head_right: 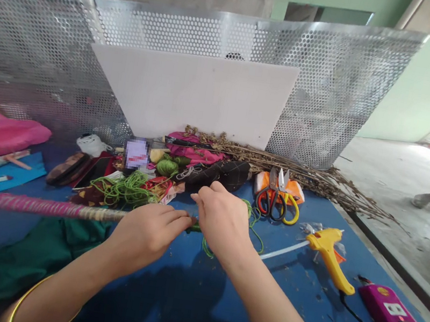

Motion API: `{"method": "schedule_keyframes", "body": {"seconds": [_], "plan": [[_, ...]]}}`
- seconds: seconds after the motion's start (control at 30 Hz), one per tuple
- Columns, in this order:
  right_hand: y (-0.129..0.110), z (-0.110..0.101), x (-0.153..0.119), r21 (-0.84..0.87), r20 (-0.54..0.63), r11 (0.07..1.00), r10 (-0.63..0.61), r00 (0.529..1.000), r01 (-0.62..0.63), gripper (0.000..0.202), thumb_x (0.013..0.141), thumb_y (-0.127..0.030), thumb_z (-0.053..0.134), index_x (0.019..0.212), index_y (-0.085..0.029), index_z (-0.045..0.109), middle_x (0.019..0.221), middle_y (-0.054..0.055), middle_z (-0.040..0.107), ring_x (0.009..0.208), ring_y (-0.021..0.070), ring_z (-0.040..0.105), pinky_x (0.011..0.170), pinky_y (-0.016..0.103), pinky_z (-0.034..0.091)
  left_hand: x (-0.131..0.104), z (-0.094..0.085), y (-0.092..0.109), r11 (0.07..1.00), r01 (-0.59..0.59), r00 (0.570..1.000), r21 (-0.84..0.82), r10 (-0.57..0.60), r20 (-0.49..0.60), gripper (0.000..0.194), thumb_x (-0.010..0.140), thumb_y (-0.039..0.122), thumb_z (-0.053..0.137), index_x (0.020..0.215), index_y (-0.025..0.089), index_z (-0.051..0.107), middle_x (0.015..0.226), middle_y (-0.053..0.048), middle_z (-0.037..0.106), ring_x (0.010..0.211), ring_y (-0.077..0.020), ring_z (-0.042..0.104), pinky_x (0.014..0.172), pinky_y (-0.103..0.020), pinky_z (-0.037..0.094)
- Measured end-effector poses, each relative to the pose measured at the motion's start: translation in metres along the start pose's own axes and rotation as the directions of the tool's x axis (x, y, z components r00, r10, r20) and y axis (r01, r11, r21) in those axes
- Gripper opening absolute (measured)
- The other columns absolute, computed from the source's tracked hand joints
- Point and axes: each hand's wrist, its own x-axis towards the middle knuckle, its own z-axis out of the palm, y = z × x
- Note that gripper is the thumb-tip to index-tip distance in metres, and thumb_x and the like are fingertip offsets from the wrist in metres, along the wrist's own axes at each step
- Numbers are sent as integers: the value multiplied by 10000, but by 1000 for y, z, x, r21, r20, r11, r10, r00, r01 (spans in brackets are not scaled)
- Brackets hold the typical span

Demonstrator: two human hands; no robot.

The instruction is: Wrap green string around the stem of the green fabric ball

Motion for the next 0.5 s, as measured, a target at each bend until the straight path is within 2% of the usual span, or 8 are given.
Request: {"method": "schedule_keyframes", "body": {"seconds": [0.13, 0.23, 0.33, 0.4, 0.47, 0.5], "plan": [[10, -12, 1, 140, 20, 990, -4, 1000, 1, 245, 919, -330, 578, 721, -216, 667, 734, -3, 615, 608, 133, 550, 518, 263, 280, -3, -2, -8, 997, 33, 999, -76, -33, 5, 279, 900, 72, 417, 1022, 158, 653, 872, -71, 738, 768, -203, 685, 656, -308, 521], [29, -23, 4, 345, 74, 937, 39, 997, -62, 201, 857, -325, 639, 693, -215, 679, 682, -6, 645, 605, 145, 559, 543, 257, 341, -6, -5, -17, 986, 78, 996, -144, -83, -30, 291, 879, 77, 451, 1051, 163, 669, 918, -71, 758, 798, -231, 705, 672, -337, 538], [49, -29, 8, 610, 165, 773, 91, 982, -174, 191, 809, -356, 656, 696, -207, 696, 636, -1, 642, 589, 149, 548, 533, 255, 382, -8, -11, -27, 949, 170, 983, -265, -184, -29, 292, 827, 77, 528, 1037, 182, 702, 952, -57, 774, 850, -253, 719, 746, -362, 548], [59, -26, 11, 738, 195, 634, 125, 973, -230, 198, 771, -386, 683, 710, -200, 713, 643, 5, 638, 582, 145, 545, 523, 253, 399, -9, -15, -31, 889, 261, 962, -375, -272, 23, 297, 787, 83, 590, 1017, 213, 725, 965, -39, 778, 882, -251, 719, 803, -357, 540], [65, -19, 13, 807, 212, 528, 160, 964, -265, 232, 752, -421, 698, 707, -193, 717, 627, 11, 637, 548, 142, 548, 498, 255, 408, -8, -19, -33, 782, 367, 924, -504, -367, 104, 290, 758, 107, 647, 998, 239, 743, 946, -21, 781, 863, -237, 719, 795, -332, 537], [66, -14, 15, 821, 200, 506, 178, 964, -264, 253, 756, -436, 692, 701, -190, 715, 617, 16, 643, 529, 146, 556, 486, 261, 416, -8, -21, -33, 704, 418, 899, -573, -410, 152, 281, 750, 122, 668, 989, 245, 749, 922, -15, 780, 831, -226, 718, 765, -314, 538]]}}
